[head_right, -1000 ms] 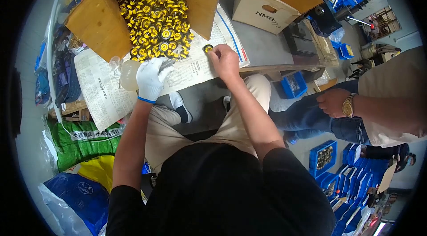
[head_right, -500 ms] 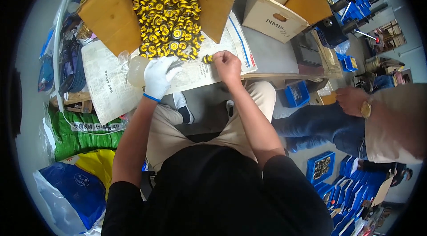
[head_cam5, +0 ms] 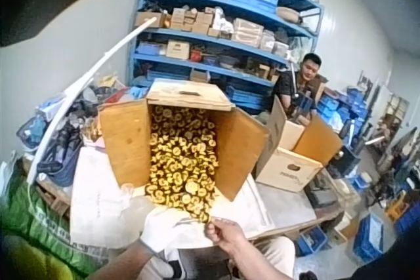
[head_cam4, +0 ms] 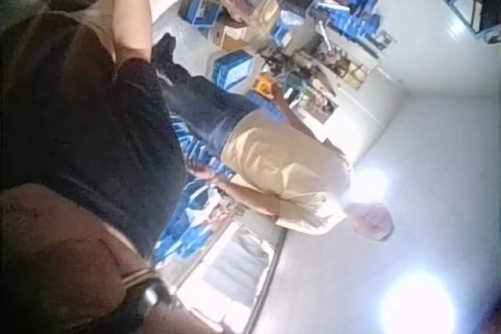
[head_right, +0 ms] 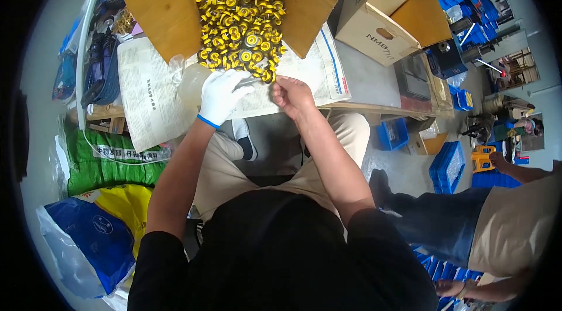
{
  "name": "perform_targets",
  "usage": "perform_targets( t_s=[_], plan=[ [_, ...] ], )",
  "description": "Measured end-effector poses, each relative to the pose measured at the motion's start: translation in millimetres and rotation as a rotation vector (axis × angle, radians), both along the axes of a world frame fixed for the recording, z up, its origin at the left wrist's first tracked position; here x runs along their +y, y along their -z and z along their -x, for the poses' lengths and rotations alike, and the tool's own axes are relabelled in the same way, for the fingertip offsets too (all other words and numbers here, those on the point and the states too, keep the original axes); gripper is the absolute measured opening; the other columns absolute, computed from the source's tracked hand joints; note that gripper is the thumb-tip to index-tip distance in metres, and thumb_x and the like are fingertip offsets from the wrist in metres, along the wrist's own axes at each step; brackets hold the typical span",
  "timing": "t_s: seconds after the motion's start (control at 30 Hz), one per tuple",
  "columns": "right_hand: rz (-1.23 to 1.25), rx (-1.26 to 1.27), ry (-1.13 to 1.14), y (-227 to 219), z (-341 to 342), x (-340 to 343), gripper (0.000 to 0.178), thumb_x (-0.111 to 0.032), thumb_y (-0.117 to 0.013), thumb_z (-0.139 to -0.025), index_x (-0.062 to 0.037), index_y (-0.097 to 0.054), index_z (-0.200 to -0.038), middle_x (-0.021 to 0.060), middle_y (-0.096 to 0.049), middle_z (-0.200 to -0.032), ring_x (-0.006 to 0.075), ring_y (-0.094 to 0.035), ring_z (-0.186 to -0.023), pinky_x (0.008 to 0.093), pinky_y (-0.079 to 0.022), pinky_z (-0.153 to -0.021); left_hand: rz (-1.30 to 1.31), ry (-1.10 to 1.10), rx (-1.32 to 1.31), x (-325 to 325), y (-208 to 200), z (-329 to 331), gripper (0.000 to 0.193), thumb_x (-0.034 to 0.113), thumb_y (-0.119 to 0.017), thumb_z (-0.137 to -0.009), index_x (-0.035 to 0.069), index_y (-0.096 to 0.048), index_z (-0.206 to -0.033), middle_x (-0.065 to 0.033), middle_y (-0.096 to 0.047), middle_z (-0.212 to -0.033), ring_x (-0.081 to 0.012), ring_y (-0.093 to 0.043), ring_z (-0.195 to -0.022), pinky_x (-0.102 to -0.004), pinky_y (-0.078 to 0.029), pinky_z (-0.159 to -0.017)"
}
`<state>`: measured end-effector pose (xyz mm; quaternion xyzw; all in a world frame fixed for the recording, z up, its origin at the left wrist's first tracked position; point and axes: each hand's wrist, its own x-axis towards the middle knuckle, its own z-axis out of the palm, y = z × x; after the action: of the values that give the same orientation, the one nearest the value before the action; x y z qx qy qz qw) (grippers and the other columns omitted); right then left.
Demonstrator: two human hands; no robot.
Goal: Sorting and inspecting small yellow and black components at a workbench in a factory.
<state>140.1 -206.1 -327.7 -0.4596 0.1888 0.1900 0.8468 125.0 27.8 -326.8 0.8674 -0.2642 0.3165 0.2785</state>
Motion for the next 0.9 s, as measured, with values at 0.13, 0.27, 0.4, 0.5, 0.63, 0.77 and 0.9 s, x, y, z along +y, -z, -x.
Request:
perform_targets(
  t_s=[0.13,0.27,0.4,0.5,0.63,0.77,0.9],
  plan=[
    [-0.037,0.002,-0.06,1,-2,0,0.015,-0.01,-0.061,-0.103,-0.001,-0.065,-0.092,0.006,-0.064,-0.074,0.0137,-0.055,-0.058,0.0256,-0.044,-0.05,0.004,-0.001,0.03,0,-6,2,0.03,0.026,-0.079,-0.08,0.01,-0.073,-0.105,-0.0053,-0.068,-0.092,-0.0265,-0.064,-0.082,-0.0376,-0.05,-0.075],
    [-0.008,0.008,-0.09,-1,-1,4,0.016,-0.013,-0.058,-0.106,-0.0034,-0.06,-0.093,0.0052,-0.061,-0.077,0.0128,-0.05,-0.062,0.025,-0.041,-0.051,-0.004,-0.003,0.065,2,-7,4,0.028,0.025,-0.078,-0.081,0.012,-0.073,-0.105,-0.0042,-0.069,-0.093,-0.0266,-0.064,-0.082,-0.0375,-0.05,-0.076],
    [-0.038,0.006,-0.104,-2,0,6,0.016,-0.012,-0.059,-0.105,-0.0029,-0.062,-0.092,0.0057,-0.061,-0.075,0.0134,-0.052,-0.06,0.025,-0.041,-0.05,-0.007,0.001,0.083,2,-2,2,0.027,0.027,-0.076,-0.083,0.013,-0.072,-0.105,-0.0038,-0.069,-0.095,-0.0266,-0.064,-0.084,-0.0379,-0.049,-0.078],
    [-0.054,0.0,-0.135,-2,-1,5,0.018,-0.012,-0.057,-0.106,-0.0036,-0.06,-0.09,0.0057,-0.06,-0.076,0.0134,-0.05,-0.061,0.0253,-0.04,-0.05,-0.028,0.002,0.092,3,-1,2,0.027,0.029,-0.074,-0.084,0.014,-0.072,-0.106,-0.0035,-0.069,-0.096,-0.0259,-0.064,-0.086,-0.0385,-0.048,-0.081],
    [-0.064,0.026,-0.151,-5,-2,6,0.022,-0.011,-0.056,-0.106,-0.004,-0.059,-0.086,0.0051,-0.058,-0.073,0.0131,-0.048,-0.059,0.0259,-0.039,-0.05,-0.036,0.006,0.067,4,1,1,0.027,0.029,-0.074,-0.084,0.014,-0.072,-0.106,-0.003,-0.069,-0.096,-0.0249,-0.064,-0.086,-0.0385,-0.048,-0.08],
    [-0.064,0.037,-0.165,-6,-3,5,0.023,-0.012,-0.055,-0.106,-0.0046,-0.058,-0.085,0.0047,-0.057,-0.073,0.0128,-0.046,-0.058,0.0254,-0.038,-0.049,-0.043,0.011,0.045,4,4,0,0.026,0.029,-0.074,-0.084,0.014,-0.072,-0.104,-0.002,-0.069,-0.095,-0.0243,-0.064,-0.084,-0.0376,-0.048,-0.078],
    [-0.051,0.046,-0.183,-7,-4,5,0.023,-0.013,-0.054,-0.107,-0.0053,-0.058,-0.086,0.0044,-0.057,-0.073,0.0122,-0.045,-0.057,0.0242,-0.036,-0.048,-0.013,0.016,-0.001,3,8,-1,0.024,0.03,-0.074,-0.084,0.015,-0.073,-0.103,-0.0013,-0.069,-0.095,-0.0236,-0.064,-0.082,-0.0373,-0.048,-0.077]
  ],
)
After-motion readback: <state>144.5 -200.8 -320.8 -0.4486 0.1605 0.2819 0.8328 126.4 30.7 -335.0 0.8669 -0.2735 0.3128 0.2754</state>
